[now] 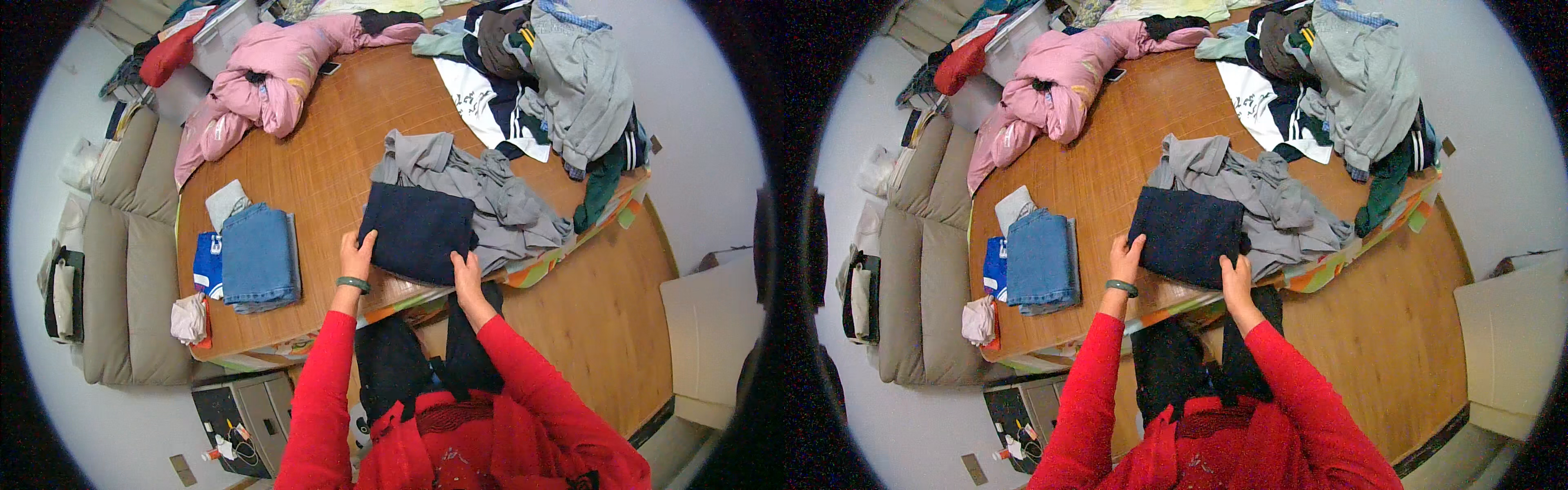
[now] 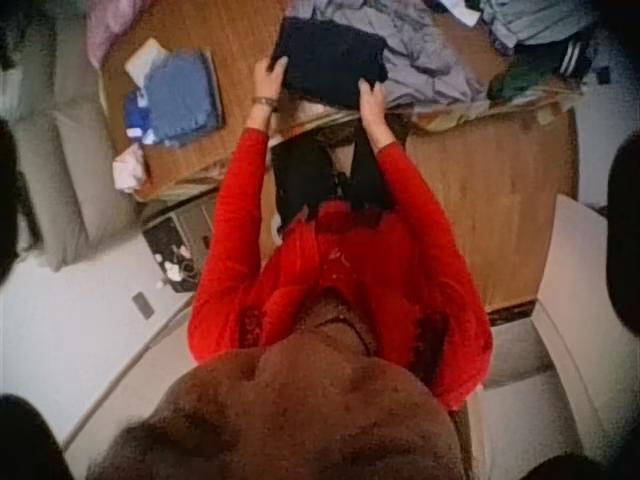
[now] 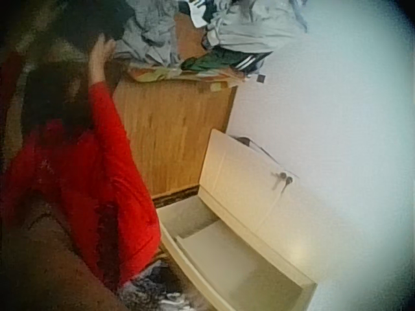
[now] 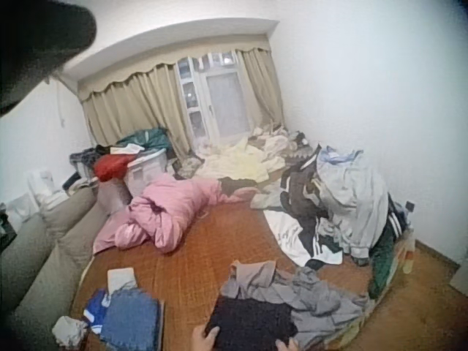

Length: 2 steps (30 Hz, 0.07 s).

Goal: The person folds a grey t-shirt, a pair of light blue jeans, and a pair of dark blue jeans on a wooden table. Each item is smoothed, folded in half, then folded again into a compact rectangle and placed on a growing stack.

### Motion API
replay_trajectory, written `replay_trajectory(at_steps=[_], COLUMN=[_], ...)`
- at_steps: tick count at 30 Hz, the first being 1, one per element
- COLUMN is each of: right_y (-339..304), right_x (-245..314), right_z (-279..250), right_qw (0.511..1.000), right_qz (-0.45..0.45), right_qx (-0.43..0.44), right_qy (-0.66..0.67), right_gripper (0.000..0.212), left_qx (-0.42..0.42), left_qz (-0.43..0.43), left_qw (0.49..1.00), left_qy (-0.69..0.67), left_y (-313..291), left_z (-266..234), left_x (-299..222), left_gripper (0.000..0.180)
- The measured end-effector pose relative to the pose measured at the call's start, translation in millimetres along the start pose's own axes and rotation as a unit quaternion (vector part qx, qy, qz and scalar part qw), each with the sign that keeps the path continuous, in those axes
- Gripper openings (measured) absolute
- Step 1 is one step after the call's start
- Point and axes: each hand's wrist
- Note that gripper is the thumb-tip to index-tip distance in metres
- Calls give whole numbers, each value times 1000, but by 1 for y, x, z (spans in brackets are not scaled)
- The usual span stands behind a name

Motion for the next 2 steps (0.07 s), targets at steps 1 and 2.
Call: replay_trajectory(at_steps=[1,2], right_y=[-2,-6], right_x=[2,3], right_z=[-2,-6], right_qw=[999,992], right_qz=[12,34], right_qx=[7,15], right_qy=[42,118], right_gripper=[44,46], left_qx=[3,34], left_qz=[22,53], left_qw=[999,996], left_qy=[-37,-67], left_y=[-6,-8], left_z=[-1,0], left_x=[-15,-31], left_gripper=[40,56])
Point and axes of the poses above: each hand's wrist, its own y-axis towards the middle knuckle, its own z-axis out of the palm, x = y × z, and after that the axes turned 9 degrees about -z, right-handed
